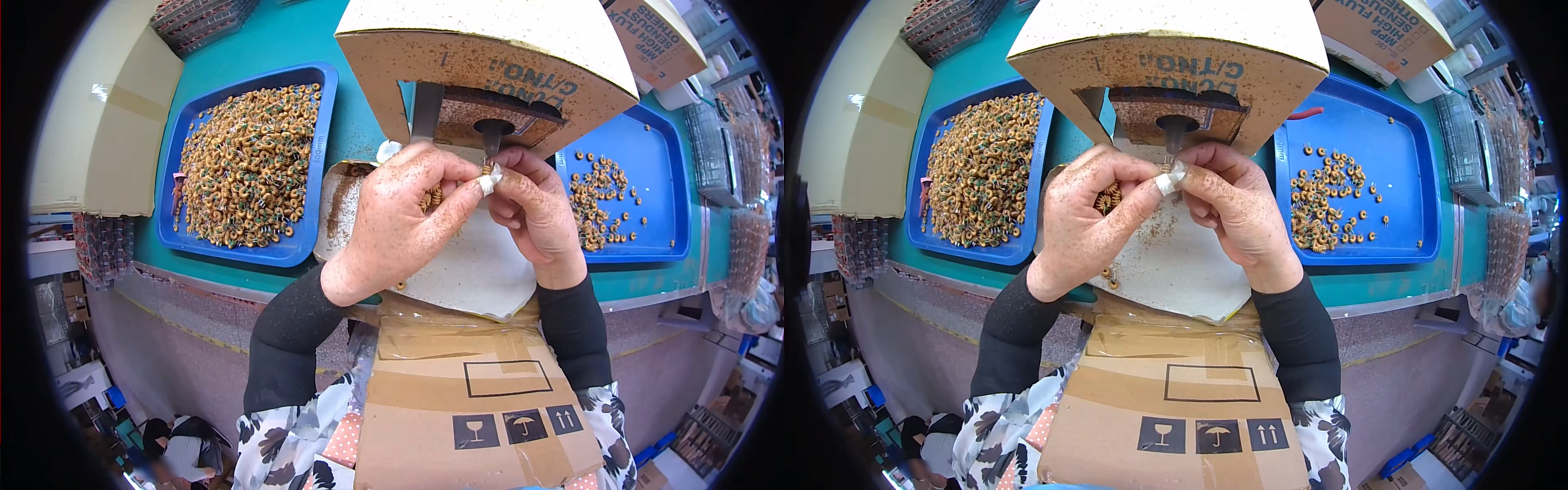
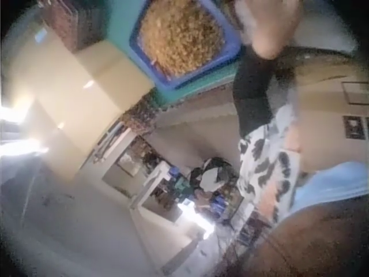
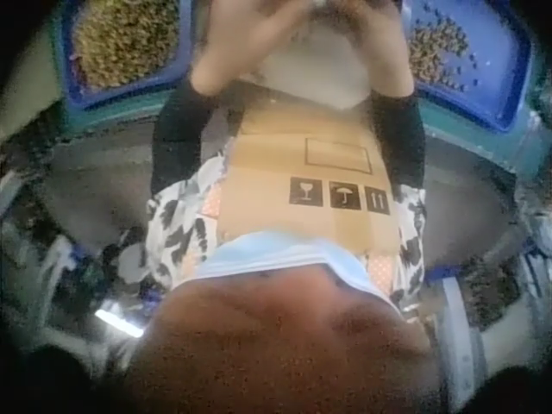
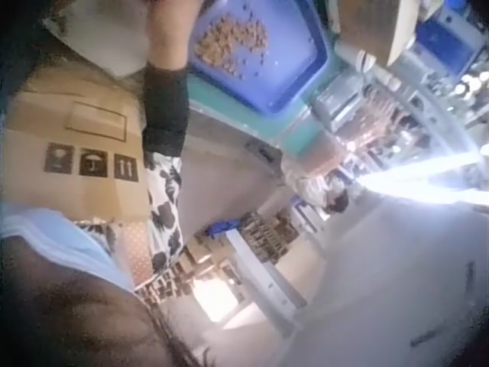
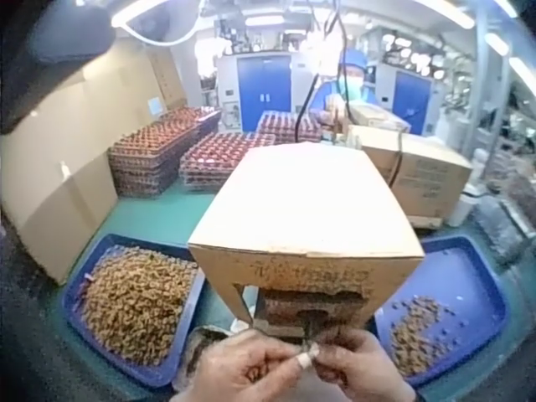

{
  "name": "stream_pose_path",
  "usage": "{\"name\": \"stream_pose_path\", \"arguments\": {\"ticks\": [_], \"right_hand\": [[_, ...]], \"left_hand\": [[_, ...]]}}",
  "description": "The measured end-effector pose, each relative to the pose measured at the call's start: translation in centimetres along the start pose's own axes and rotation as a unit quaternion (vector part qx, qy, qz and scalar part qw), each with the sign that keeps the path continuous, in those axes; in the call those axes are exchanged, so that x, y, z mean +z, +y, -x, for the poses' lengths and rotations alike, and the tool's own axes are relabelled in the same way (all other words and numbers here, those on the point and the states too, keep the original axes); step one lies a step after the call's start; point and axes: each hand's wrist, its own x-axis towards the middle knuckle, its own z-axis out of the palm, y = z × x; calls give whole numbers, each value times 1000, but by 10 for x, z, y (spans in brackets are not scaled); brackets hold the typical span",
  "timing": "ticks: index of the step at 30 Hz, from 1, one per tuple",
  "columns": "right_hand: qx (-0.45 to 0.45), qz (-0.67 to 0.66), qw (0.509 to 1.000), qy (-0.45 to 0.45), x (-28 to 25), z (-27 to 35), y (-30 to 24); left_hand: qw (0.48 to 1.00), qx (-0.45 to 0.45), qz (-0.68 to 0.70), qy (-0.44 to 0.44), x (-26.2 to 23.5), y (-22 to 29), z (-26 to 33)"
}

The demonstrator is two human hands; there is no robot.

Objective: The recorder is sorting small metal electronic components through a wooden fixture on a blue tray at a manufacturing station.

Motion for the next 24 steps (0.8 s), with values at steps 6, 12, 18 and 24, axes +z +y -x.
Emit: {"name": "stream_pose_path", "arguments": {"ticks": [6, 12, 18, 24], "right_hand": [[-5, -5, 1000, 12, -1, -2, 2], [-20, -7, 1000, 23, 1, -2, 6], [-24, -17, 999, 31, 3, -2, 7], [-36, -13, 999, 39, 4, -2, 9]], "left_hand": [[1000, -9, 5, 3, 0, -2, -2], [1000, -3, 1, 0, -3, -1, -5], [1000, -2, -19, -14, -5, -2, -8], [999, -21, -9, -23, -5, 0, -10]]}}
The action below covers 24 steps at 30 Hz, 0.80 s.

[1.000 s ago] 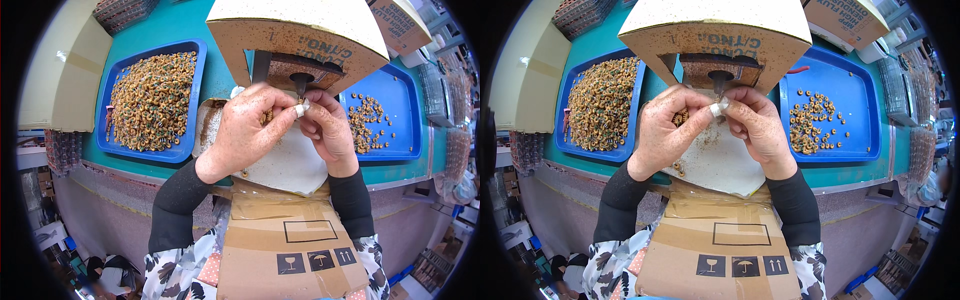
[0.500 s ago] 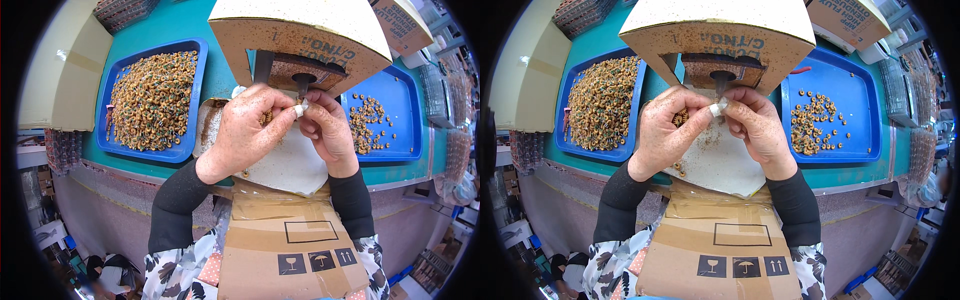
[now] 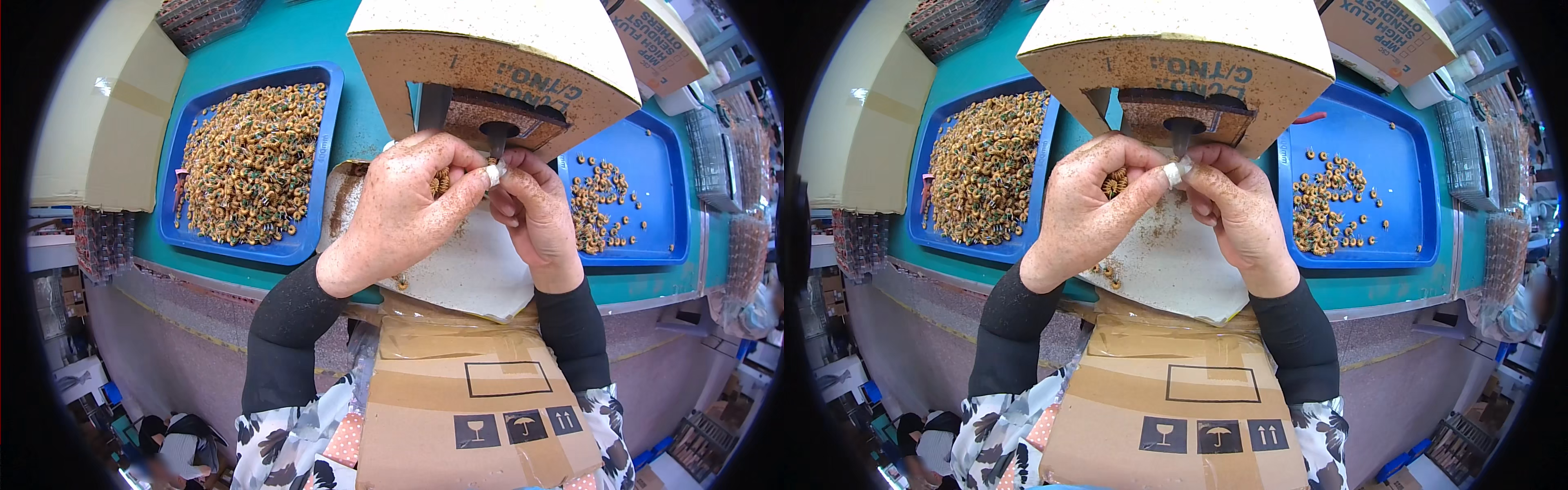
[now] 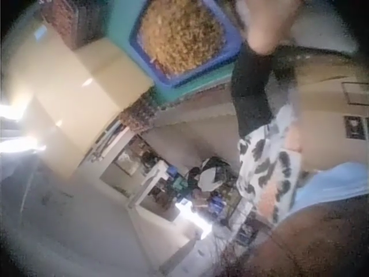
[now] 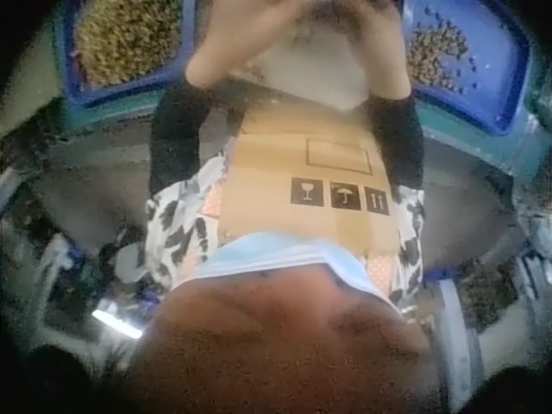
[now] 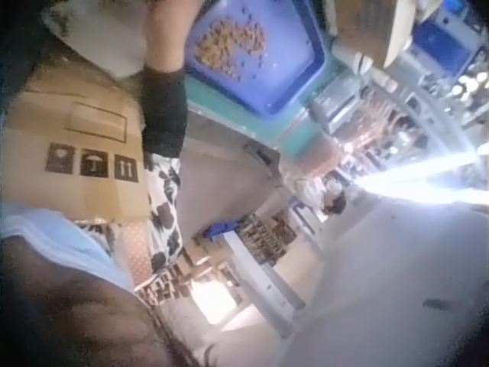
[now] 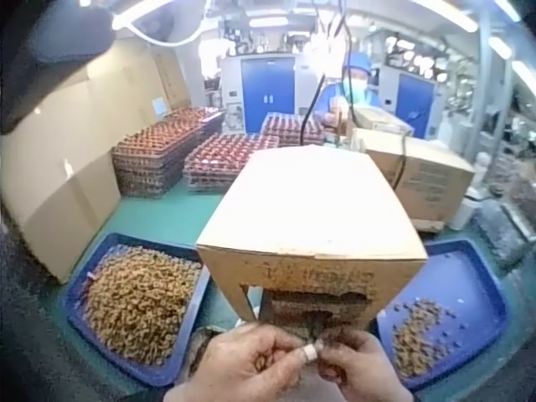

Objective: The recorder is sorting small metal electronic components through a wooden fixture on a blue tray at a manufacturing station.

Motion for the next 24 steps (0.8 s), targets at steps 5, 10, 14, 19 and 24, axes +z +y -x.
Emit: {"name": "stream_pose_path", "arguments": {"ticks": [5, 10, 14, 19, 24], "right_hand": [[-3, 4, 1000, -2, 1, 0, -1], [-6, 1, 1000, -8, 0, 0, -1], [-1, 7, 1000, -23, -3, 0, -2], [-6, 56, 996, -62, -1, 8, -2], [-63, 241, 968, 3, -7, 22, -8]], "left_hand": [[1000, -18, -1, 6, -1, 5, 0], [1000, -21, -5, 16, 1, 6, 1], [998, -38, 27, 34, 6, 5, 5], [999, -33, 7, 22, 2, 3, 8], [994, -24, -90, 62, -12, -15, 18]]}}
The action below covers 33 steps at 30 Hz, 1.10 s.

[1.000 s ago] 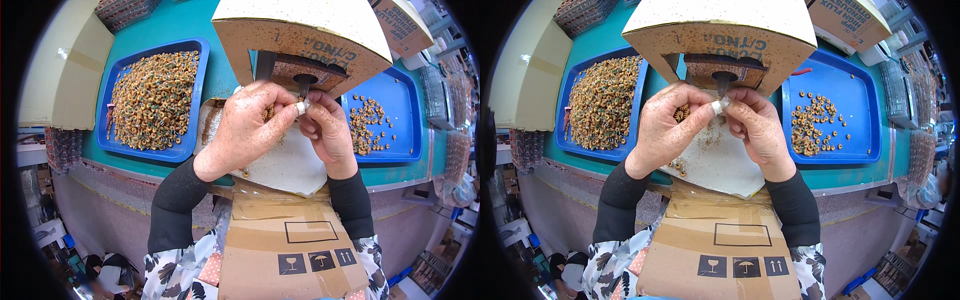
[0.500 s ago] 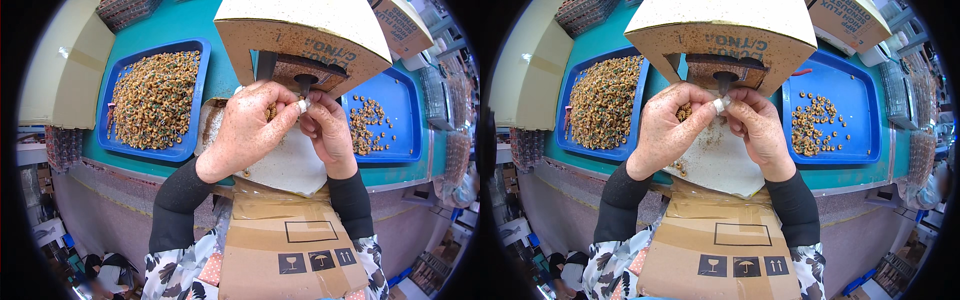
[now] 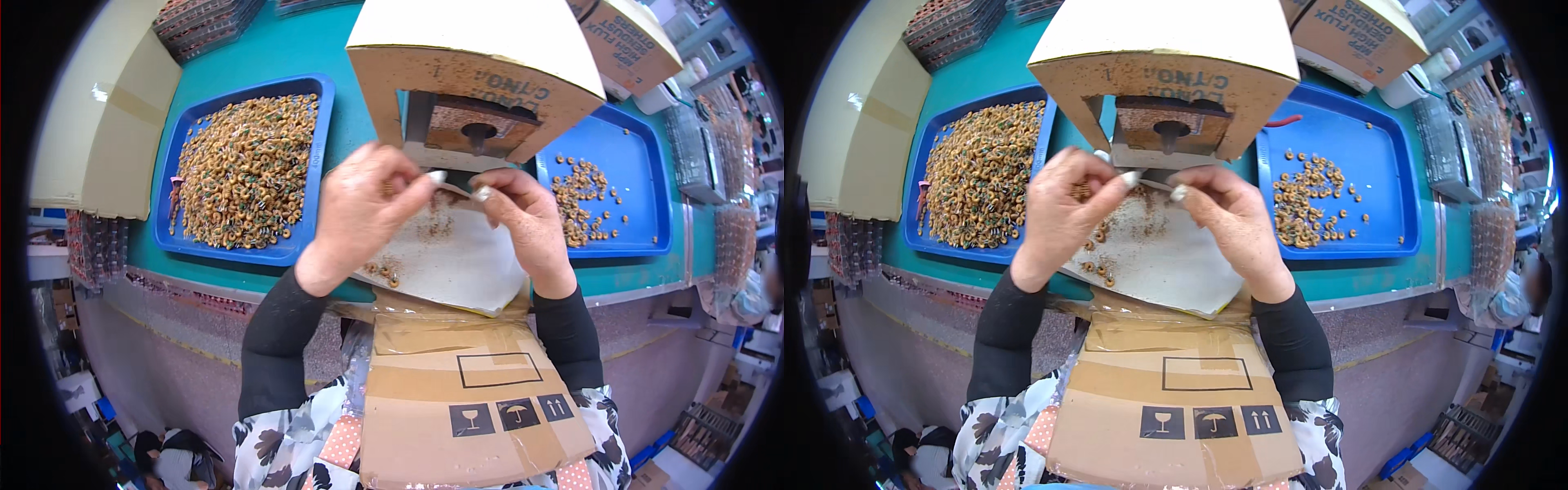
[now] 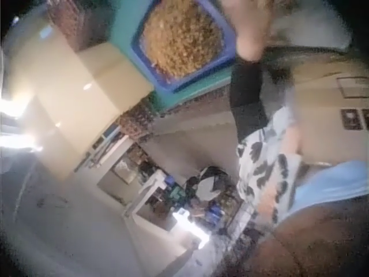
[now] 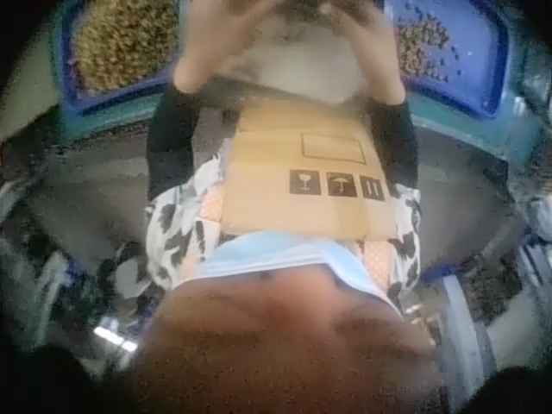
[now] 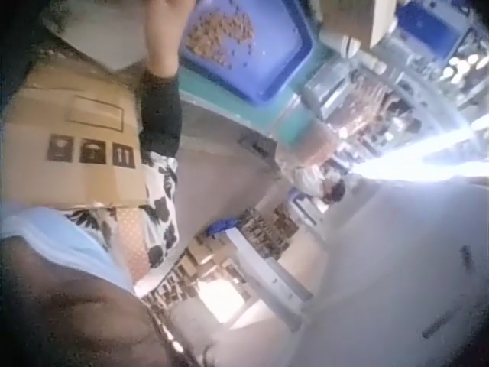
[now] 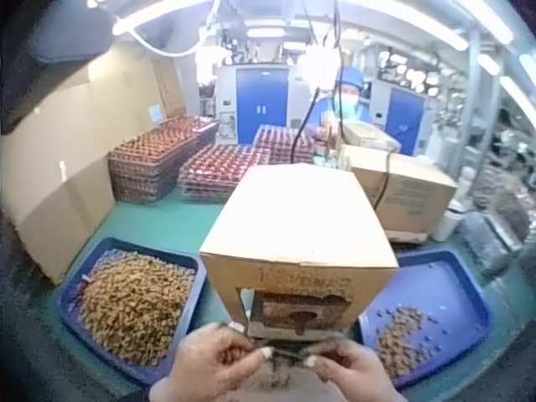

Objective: The recorder is sorting small metal electronic components through a wooden fixture on a blue tray at a manufacturing station.

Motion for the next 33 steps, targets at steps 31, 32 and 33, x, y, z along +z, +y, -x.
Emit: {"name": "stream_pose_path", "arguments": {"ticks": [31, 32, 33], "right_hand": [[53, 486, 830, 268, -165, 4, -9], [-22, 583, 753, 305, -185, 4, -3], [-75, 626, 693, 349, -213, 4, 11]], "left_hand": [[928, 18, -293, 230, -162, -78, 64], [935, 24, -277, 219, -150, -73, 68], [941, 30, -265, 210, -141, -63, 72]]}}
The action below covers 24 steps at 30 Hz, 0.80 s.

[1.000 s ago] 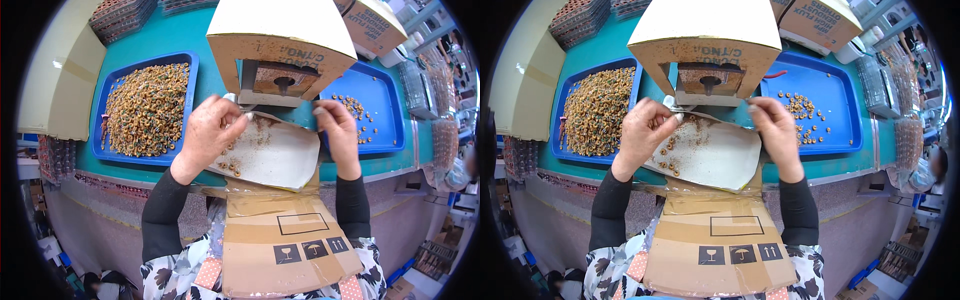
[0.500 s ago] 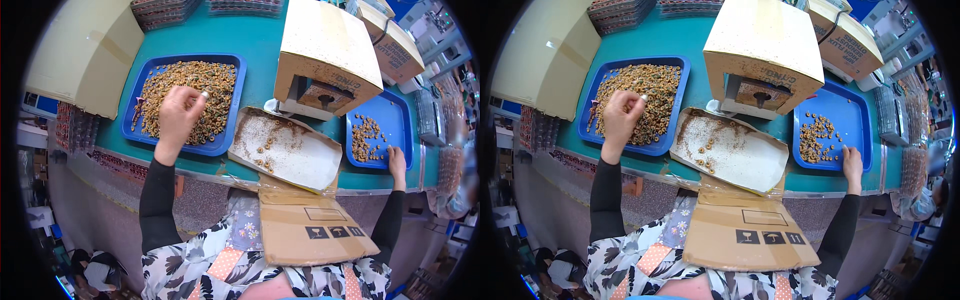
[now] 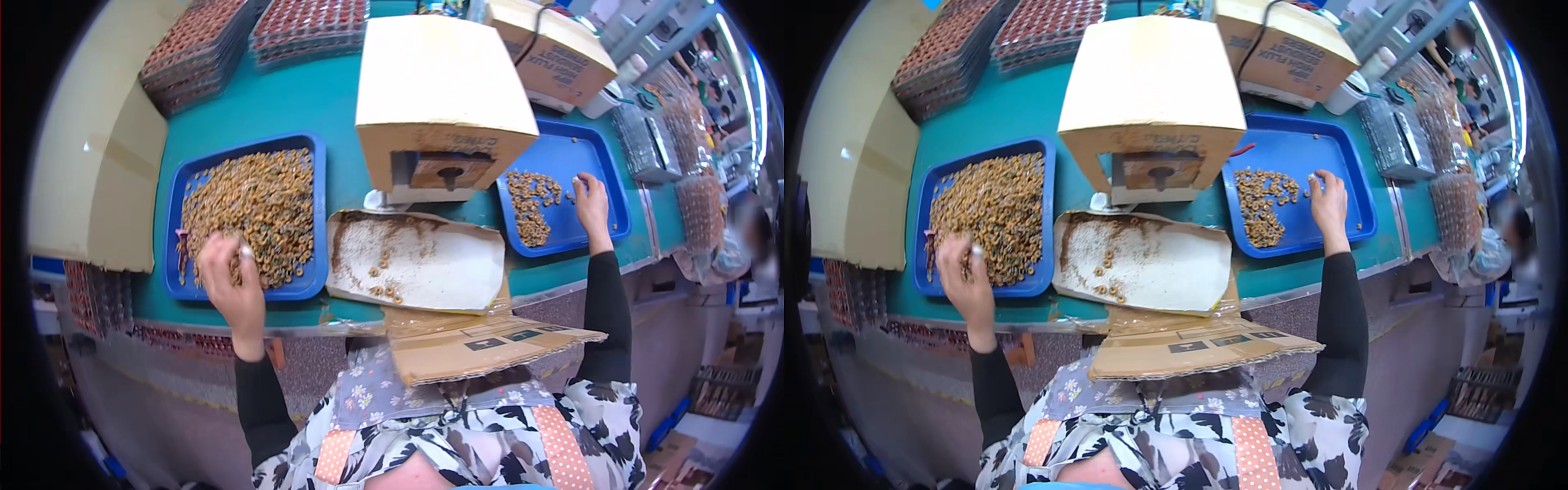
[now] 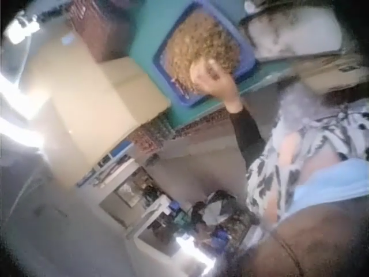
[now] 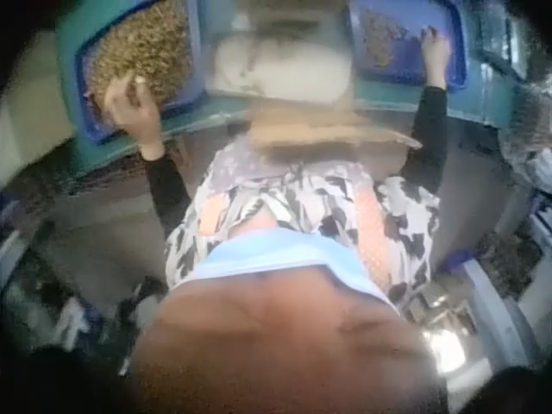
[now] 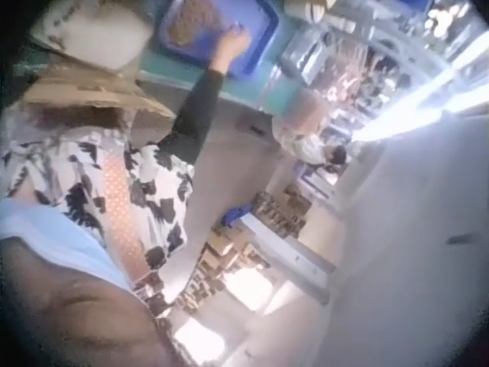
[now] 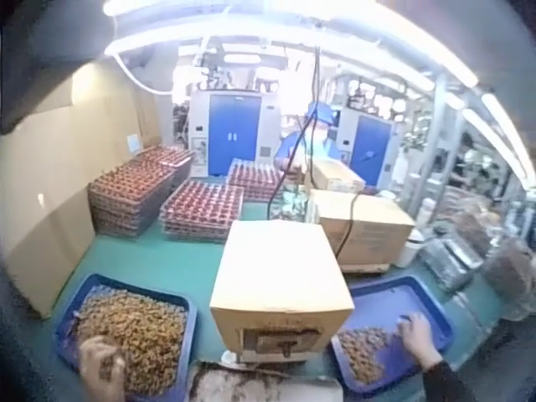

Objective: The recorder is sorting small metal electronic components through a wooden fixture on a blue tray at a manufacturing station.

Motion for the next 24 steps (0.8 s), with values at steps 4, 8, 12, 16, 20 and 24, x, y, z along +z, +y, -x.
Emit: {"name": "stream_pose_path", "arguments": {"ticks": [4, 8, 12, 16, 20, 24], "right_hand": [[76, 29, 993, -90, 34, -11, 41], [78, -259, 940, -208, 33, 1, -24], [102, -227, 959, -133, 6, 6, 5], [116, 144, 977, -110, -37, 15, 68], [105, 252, 948, -162, -43, 22, 86], [99, 230, 960, -125, -20, 11, 88]], "left_hand": [[993, 8, 102, -51, 11, 39, 23], [984, -13, 159, -79, 23, 66, 36], [972, -49, 213, -90, 34, 86, 39], [962, -54, 239, -116, 42, 90, 44], [954, -40, 267, -132, 54, 107, 36], [950, -3, 276, -142, 61, 116, 34]]}}
